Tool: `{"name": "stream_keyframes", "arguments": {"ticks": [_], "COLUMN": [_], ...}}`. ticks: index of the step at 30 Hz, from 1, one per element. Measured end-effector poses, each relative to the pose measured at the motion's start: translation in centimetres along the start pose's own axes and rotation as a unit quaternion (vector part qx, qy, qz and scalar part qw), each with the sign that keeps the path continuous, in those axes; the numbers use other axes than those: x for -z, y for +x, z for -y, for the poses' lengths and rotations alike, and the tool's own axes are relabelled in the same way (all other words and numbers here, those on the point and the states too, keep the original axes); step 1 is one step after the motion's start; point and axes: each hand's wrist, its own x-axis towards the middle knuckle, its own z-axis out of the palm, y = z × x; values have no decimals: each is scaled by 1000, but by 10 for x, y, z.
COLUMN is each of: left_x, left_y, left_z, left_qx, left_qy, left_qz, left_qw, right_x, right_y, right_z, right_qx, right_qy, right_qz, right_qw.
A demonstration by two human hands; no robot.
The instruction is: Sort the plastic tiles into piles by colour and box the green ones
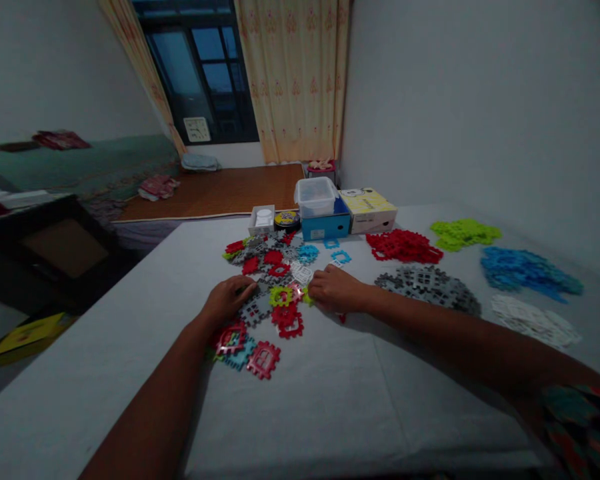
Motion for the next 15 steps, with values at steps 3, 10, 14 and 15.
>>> {"name": "stream_keyframes", "arguments": {"ticks": [3,10,14,15], "left_x": [0,2,2,2], "left_y": [0,1,1,1], "left_z": [1,-1,-3,-2], "left_qx": [0,-3,1,2], "left_qy": [8,6,5,5], "left_qz": [5,4,7,6], "left_qw": [1000,1000,1000,1000], "right_x": [4,7,5,4], "right_y": [-2,-5,2,3], "right_z": [-12,-16,-6,-4], "right_qx": [-79,-60,-27,-23], "right_qy": [67,137,51,36], "right_qz": [-36,17,73,80], "right_qw": [994,989,996,996]}}
